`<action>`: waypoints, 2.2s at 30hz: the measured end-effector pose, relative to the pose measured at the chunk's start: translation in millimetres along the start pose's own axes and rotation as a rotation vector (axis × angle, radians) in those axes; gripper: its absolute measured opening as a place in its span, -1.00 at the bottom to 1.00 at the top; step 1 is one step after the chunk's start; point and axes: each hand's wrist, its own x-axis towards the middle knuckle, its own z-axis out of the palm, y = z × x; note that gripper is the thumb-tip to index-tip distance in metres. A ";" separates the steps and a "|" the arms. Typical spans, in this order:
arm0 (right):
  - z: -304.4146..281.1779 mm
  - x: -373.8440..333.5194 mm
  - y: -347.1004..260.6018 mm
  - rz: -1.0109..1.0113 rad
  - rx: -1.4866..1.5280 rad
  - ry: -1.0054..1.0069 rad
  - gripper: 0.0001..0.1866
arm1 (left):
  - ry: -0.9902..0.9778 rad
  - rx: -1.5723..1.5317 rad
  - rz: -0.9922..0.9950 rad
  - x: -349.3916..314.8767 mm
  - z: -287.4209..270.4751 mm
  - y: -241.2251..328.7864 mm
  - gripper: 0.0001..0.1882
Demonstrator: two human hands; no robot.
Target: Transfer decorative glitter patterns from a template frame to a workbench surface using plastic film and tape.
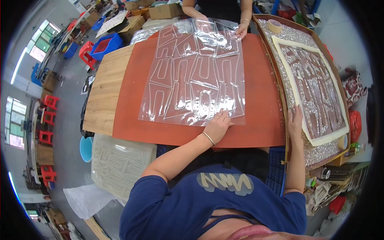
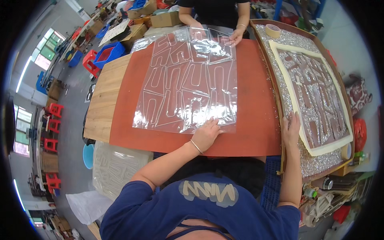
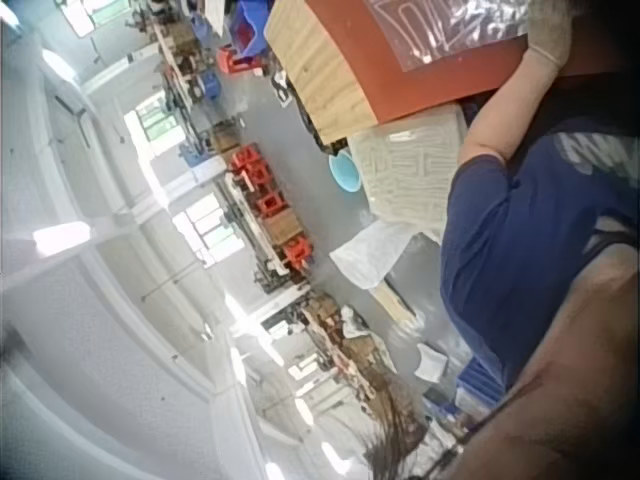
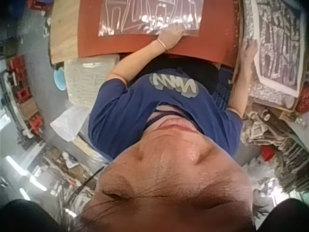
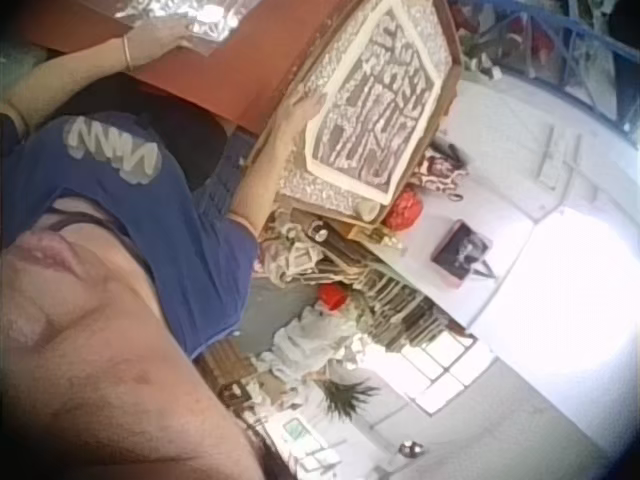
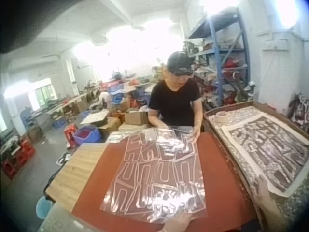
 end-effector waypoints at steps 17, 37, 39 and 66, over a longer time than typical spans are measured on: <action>-17.5 5.0 -43.0 -0.281 0.023 0.211 -0.60 | -0.575 -0.228 -0.120 27.6 2.9 74.1 -0.78; 116.9 77.8 -165.0 -0.486 -0.121 -0.064 -0.32 | -0.382 0.479 -1.329 -25.9 -76.4 -171.8 -0.17; 108.2 97.6 -192.1 -0.461 -0.193 -0.093 -0.40 | -0.369 0.461 -1.267 -20.3 -67.3 -177.1 -0.18; 205.4 251.3 -244.5 -0.446 -0.161 0.116 -0.82 | -0.320 0.413 -1.191 70.5 -42.0 -237.7 -0.23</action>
